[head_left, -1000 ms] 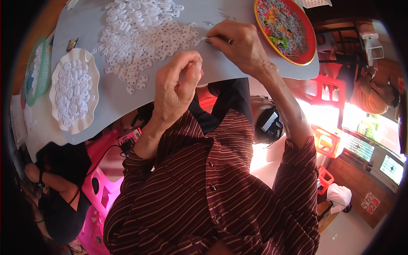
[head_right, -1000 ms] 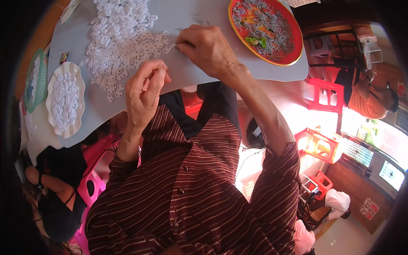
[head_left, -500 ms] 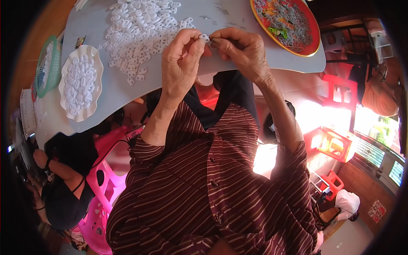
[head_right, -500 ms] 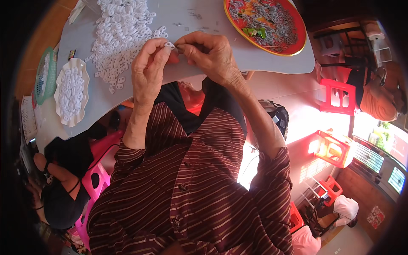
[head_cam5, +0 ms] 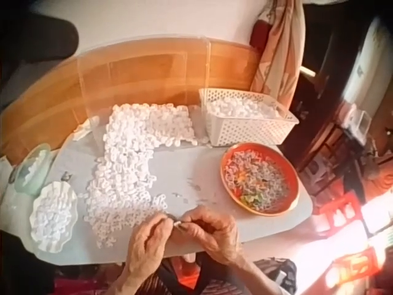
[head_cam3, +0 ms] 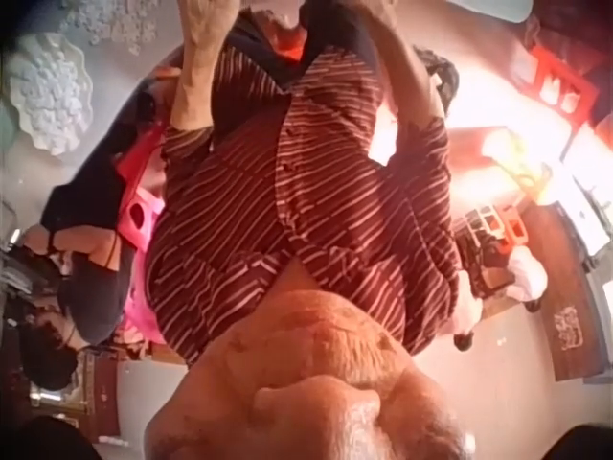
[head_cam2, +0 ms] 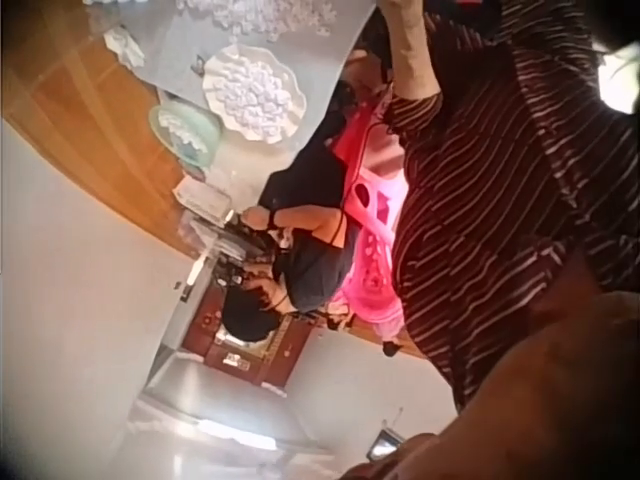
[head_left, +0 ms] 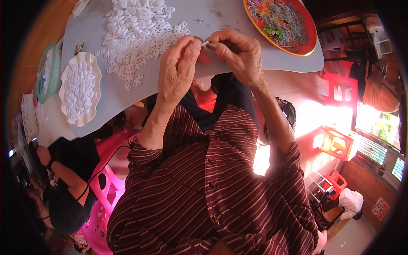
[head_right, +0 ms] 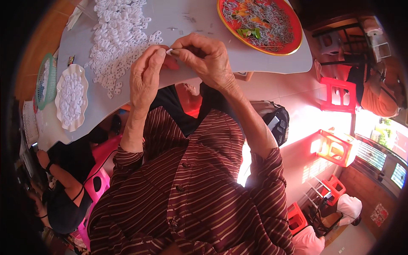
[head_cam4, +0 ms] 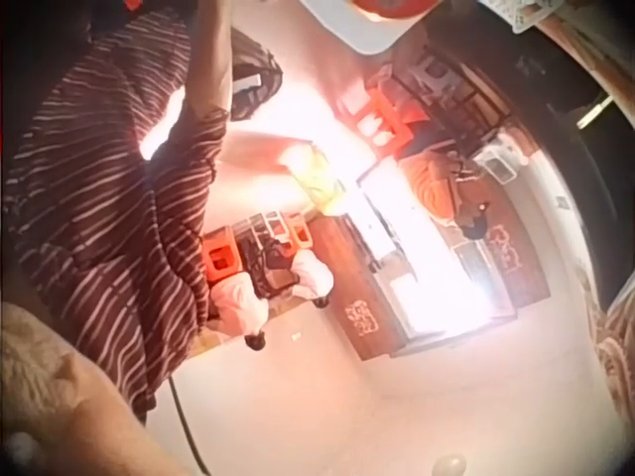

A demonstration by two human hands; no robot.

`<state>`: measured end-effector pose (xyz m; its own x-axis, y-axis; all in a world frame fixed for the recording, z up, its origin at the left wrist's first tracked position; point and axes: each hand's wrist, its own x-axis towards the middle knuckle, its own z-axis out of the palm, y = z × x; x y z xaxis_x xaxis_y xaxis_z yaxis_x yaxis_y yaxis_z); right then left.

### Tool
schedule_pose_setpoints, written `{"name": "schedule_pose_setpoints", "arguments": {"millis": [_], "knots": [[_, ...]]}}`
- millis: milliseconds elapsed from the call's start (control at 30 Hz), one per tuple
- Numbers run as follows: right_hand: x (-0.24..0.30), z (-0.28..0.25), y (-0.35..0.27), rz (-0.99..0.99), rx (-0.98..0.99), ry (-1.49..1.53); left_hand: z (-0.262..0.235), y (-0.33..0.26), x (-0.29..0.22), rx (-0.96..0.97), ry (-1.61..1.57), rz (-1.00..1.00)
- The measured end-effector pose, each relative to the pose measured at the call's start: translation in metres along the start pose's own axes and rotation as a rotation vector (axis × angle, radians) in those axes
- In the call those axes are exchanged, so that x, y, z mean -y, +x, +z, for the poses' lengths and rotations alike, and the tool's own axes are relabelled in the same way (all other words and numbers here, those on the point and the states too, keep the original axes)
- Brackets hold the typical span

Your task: Manually assembling small white plastic components by inserting smaller parts into them.

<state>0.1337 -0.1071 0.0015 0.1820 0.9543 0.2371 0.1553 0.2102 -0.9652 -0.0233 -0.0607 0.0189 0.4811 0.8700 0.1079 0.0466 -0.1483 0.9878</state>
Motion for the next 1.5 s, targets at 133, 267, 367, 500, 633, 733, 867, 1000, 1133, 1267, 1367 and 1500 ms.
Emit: {"name": "schedule_pose_setpoints", "arguments": {"millis": [133, 267, 367, 500, 633, 733, 867, 1000, 1133, 1267, 1367, 1500], "knots": [[0.001, 0.001, -0.001, -0.122, -0.018, -0.106, -0.009, 0.008, 0.001, 0.132, 0.026, -0.042], [-0.003, 0.005, -0.004, -0.151, -0.072, -0.103, -0.007, 0.005, 0.012, 0.210, -0.481, -0.256], [0.002, 0.004, -0.003, -0.221, -0.044, -0.199, -0.002, 0.002, 0.015, 0.167, -0.668, -0.292], [-0.003, 0.003, 0.002, -0.165, -0.049, -0.096, 0.002, 0.001, 0.020, 0.074, -0.618, -0.215], [0.009, -0.004, 0.028, -0.005, -0.038, -0.321, 0.001, -0.002, 0.022, 0.081, -0.603, -0.142], [0.011, -0.015, 0.065, -0.383, 0.048, -0.738, 0.005, -0.001, 0.017, 0.027, -0.513, -0.157], [0.008, -0.015, 0.091, -0.391, 0.259, -0.928, 0.005, -0.003, 0.019, 0.030, -0.576, -0.143], [0.005, -0.006, 0.099, -0.321, 0.349, -1.071, 0.005, -0.004, 0.019, 0.007, -0.608, -0.114], [0.006, 0.001, 0.103, -0.325, 0.387, -1.259, 0.007, -0.003, 0.017, -0.004, -0.625, -0.119], [0.002, 0.005, 0.108, -0.379, 0.391, -1.361, 0.006, -0.003, 0.017, 0.002, -0.588, -0.149], [0.009, -0.004, 0.110, -0.341, 0.322, -1.202, 0.007, -0.003, 0.017, 0.004, -0.560, -0.117], [0.032, -0.011, 0.084, -0.121, 0.294, -0.794, 0.005, -0.006, 0.013, -0.022, -0.465, -0.104]]}}
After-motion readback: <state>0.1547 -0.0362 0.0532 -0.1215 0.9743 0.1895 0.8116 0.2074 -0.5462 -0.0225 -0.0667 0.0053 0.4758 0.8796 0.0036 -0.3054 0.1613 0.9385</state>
